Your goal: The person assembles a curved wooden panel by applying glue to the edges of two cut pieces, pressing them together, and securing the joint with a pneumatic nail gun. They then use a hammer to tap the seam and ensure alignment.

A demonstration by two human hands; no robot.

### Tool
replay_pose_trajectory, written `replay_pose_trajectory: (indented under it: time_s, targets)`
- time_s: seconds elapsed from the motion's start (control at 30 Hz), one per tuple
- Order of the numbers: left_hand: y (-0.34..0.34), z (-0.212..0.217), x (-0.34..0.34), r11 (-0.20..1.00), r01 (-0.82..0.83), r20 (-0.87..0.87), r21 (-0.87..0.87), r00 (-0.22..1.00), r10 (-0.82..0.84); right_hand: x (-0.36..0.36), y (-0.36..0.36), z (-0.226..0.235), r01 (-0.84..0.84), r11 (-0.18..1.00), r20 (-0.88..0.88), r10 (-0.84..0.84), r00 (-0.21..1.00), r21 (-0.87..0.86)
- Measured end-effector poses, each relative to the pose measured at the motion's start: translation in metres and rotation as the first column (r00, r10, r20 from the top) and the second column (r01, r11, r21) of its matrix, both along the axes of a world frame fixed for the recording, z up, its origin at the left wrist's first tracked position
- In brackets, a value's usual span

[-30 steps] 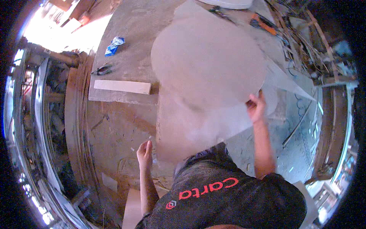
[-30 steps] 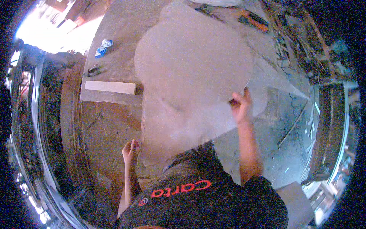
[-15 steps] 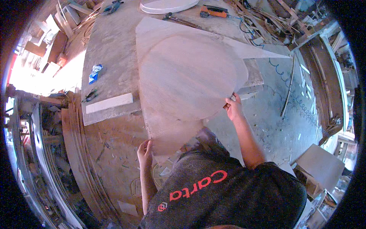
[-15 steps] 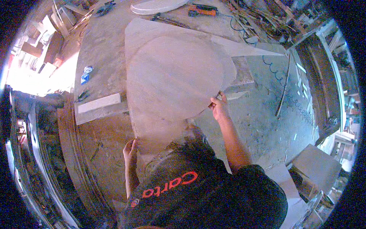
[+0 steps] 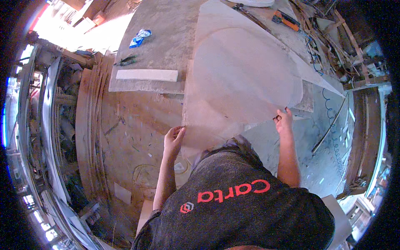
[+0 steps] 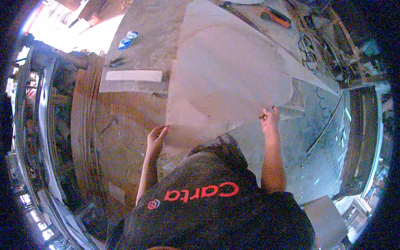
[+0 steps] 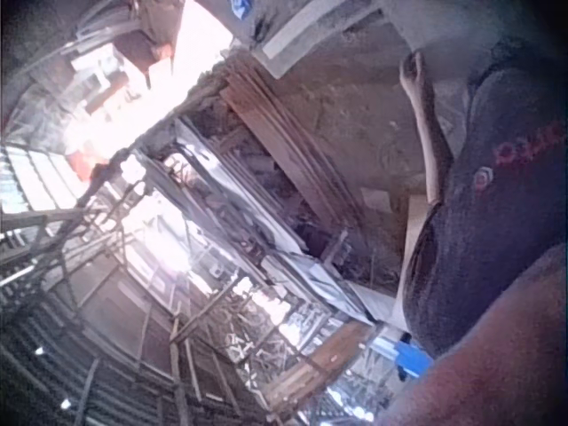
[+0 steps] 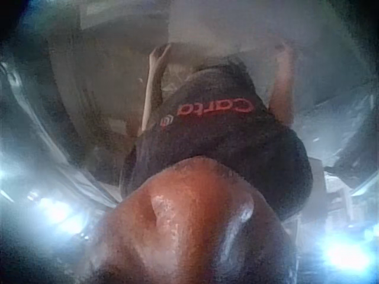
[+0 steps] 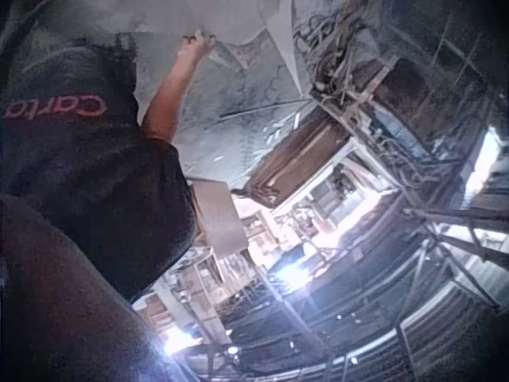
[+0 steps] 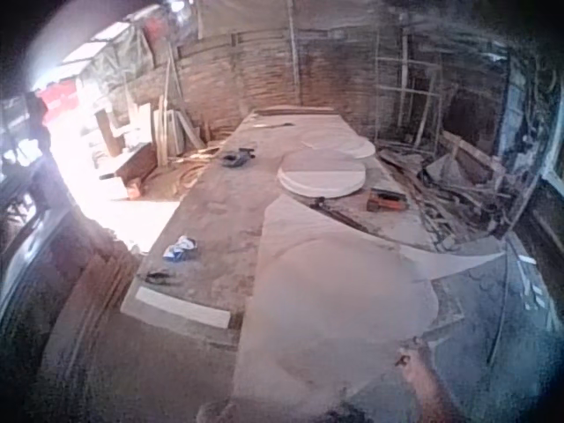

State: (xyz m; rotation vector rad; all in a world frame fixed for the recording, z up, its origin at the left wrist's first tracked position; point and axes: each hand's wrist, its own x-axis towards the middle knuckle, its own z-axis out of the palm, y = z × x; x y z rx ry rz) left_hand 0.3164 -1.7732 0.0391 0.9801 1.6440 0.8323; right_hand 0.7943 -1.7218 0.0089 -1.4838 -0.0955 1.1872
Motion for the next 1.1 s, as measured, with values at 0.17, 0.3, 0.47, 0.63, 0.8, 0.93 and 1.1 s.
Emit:
replay_pose_trajectory:
  time_s: [0.17, 0.3, 0.47, 0.63, 0.8, 0.93, 1.1]
  targets:
    - [0.0, -0.005, 0.0, 0.999, -0.024, 0.043, -0.036, 0.999, 0.026, 0.011, -0.001, -0.007, -0.034, 0.999, 0.046, 0.034, 0.998, -0.01]
    - [0.001, -0.033, -0.011, 0.997, -0.058, -0.197, 0.057, 0.978, 0.068, 0.013, 0.002, -0.006, -0.047, 0.995, 0.109, 0.056, 0.992, -0.082]
    - [0.036, -0.032, 0.001, 0.998, -0.057, -0.099, -0.021, 0.994, 0.054, 0.016, 0.009, -0.006, -0.025, 0.993, 0.169, 0.045, 0.985, -0.117]
    - [0.04, -0.039, 0.018, 1.0, 0.002, -0.011, -0.007, 1.0, -0.002, 0.012, 0.015, -0.007, -0.023, 0.994, 0.208, 0.045, 0.977, -0.109]
    - [0.036, -0.038, 0.035, 0.995, -0.017, -0.023, 0.094, 1.0, 0.019, 0.025, 0.009, -0.005, -0.035, 0.997, 0.182, 0.048, 0.982, -0.071]
    - [0.034, -0.048, 0.033, 0.993, -0.048, 0.0, 0.111, 0.999, 0.048, 0.02, 0.013, 0.007, -0.031, 0.995, 0.189, 0.049, 0.981, -0.098]
    - [0.035, -0.037, 0.041, 0.998, -0.046, -0.012, 0.046, 0.999, 0.046, 0.025, 0.01, -0.004, -0.048, 0.995, 0.22, 0.067, 0.973, -0.087]
